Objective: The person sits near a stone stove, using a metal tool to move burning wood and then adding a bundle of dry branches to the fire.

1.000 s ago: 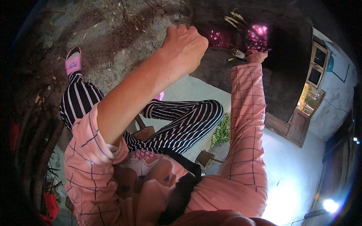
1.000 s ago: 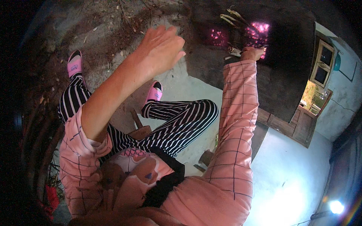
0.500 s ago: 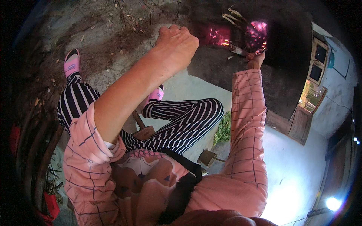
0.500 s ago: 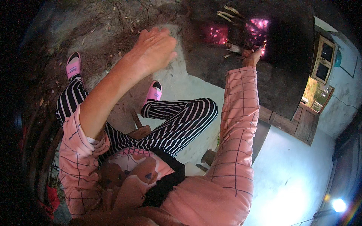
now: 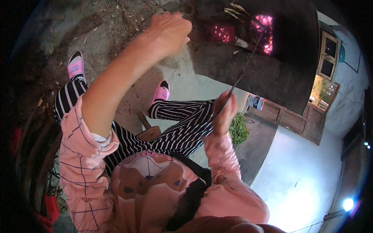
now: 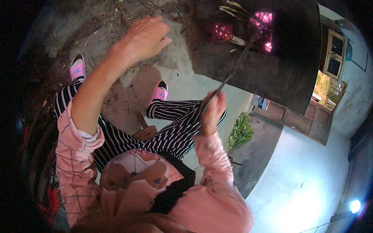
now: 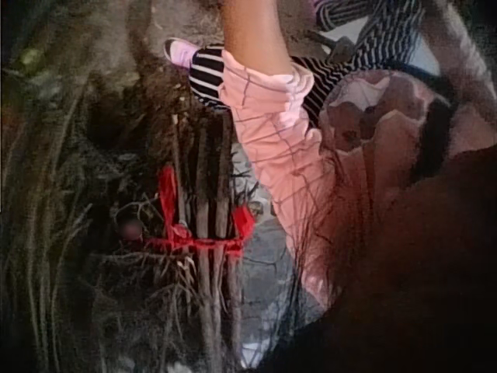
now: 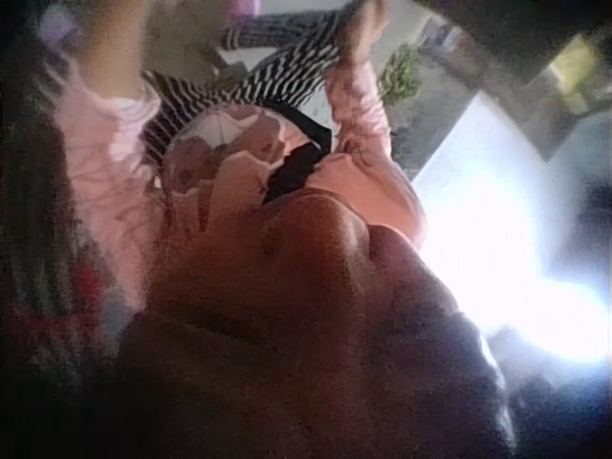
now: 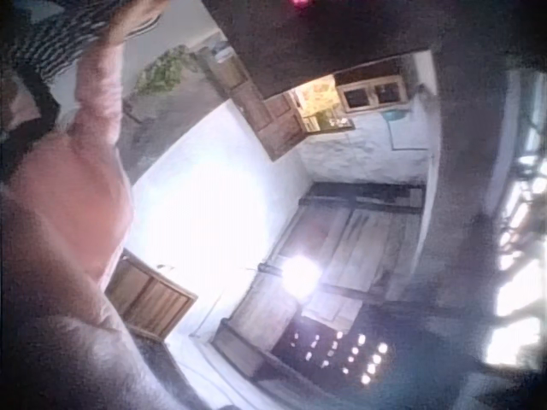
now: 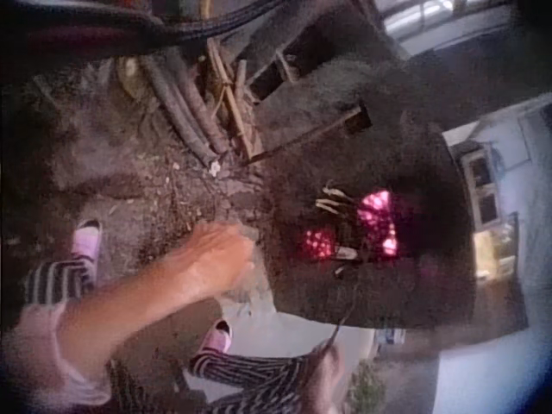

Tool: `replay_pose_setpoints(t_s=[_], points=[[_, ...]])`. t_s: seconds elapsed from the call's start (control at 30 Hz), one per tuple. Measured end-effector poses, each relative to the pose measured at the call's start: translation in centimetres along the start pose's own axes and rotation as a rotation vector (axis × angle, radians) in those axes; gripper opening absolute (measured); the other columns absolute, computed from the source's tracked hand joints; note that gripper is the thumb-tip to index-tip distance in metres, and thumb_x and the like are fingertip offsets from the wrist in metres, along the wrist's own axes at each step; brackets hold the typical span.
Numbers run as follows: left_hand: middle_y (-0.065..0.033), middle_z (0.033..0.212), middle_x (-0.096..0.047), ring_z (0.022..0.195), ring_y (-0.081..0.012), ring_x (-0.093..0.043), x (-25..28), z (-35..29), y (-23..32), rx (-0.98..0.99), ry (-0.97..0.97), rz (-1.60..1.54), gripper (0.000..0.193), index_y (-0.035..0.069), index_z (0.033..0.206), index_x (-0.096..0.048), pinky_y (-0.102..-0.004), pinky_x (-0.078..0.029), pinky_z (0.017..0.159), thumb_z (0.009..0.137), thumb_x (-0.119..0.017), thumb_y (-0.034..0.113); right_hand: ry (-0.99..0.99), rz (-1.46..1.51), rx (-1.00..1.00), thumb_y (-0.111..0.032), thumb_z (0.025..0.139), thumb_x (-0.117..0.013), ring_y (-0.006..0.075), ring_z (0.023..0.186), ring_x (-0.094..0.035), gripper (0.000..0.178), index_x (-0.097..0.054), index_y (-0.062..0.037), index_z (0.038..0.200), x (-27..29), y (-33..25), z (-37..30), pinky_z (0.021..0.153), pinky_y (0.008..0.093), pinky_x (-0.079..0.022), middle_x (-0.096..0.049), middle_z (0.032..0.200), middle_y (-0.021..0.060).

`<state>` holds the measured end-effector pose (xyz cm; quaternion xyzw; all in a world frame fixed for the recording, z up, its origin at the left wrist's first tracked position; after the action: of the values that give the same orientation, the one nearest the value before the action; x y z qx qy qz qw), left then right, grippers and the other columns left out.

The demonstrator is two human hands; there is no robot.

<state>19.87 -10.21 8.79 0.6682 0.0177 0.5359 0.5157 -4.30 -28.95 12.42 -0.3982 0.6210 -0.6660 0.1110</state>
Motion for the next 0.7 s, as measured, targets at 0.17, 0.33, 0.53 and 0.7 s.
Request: replay_pose_setpoints(t_s=[0.17, 0.33, 0.53, 0.7], points=[[-0.0172, 0.093, -0.058, 0.092, -0.0361, -0.059, 2.3, -0.2, -0.1, -0.083, 0.264, 0.022, 0.024, 0.001, 0.090, -0.064, -0.0460, -0.048, 0.080, 0.087, -0.064, 0.025, -0.259, -0.062, -0.194, -0.019, 0.091, -0.060, 0.0010, 0.048, -0.035, 0.017, -0.049, -0.0115, 0.101, 0.1, 2.0, -8.6, 0.041, 0.0174, -0.025, -0.044, 0.065, -0.0080], [-0.0165, 0.088, -0.059, 0.088, -0.0360, -0.058, 0.8, 0.7, -0.1, -0.099, 0.260, 0.067, 0.025, 0.000, 0.082, -0.063, -0.0448, -0.047, 0.075, 0.087, -0.065, 0.024, -0.513, 0.052, -0.587, -0.015, 0.091, -0.056, 0.0052, 0.071, -0.050, 0.018, -0.051, -0.0045, 0.104, -2.9, 6.0, -9.9, 0.061, 0.0185, -0.040, -0.053, 0.082, -0.0018], [-0.0171, 0.085, -0.060, 0.087, -0.0360, -0.059, -7.2, 4.0, 4.0, -0.100, -0.046, -0.056, 0.022, 0.000, 0.075, -0.064, -0.0463, -0.048, 0.076, 0.086, -0.063, 0.019, -0.660, 0.448, -0.798, -0.024, 0.096, -0.054, 0.0058, 0.044, -0.039, 0.016, -0.051, -0.0087, 0.091, -9.1, 7.8, -11.5, 0.034, 0.0207, -0.026, -0.044, 0.065, -0.0038], [-0.0155, 0.088, -0.060, 0.092, -0.0353, -0.059, -11.1, 12.3, 12.0, -0.383, 0.219, -0.208, 0.022, 0.001, 0.075, -0.064, -0.0458, -0.049, 0.078, 0.085, -0.063, 0.020, -0.459, 0.907, -1.329, -0.018, 0.093, -0.057, 0.0042, 0.049, -0.030, 0.015, -0.048, -0.0065, 0.097, -11.8, 9.0, -13.1, 0.037, 0.0203, -0.022, -0.036, 0.066, -0.0054]])
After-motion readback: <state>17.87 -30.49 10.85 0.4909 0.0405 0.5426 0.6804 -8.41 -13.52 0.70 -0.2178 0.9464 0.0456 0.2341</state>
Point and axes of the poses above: each hand's wrist, its own z-axis towards the middle knuckle, its own x-axis out of the back of the hand, y = z × x, the point moved 9 cm from there along z, towards the middle knuckle
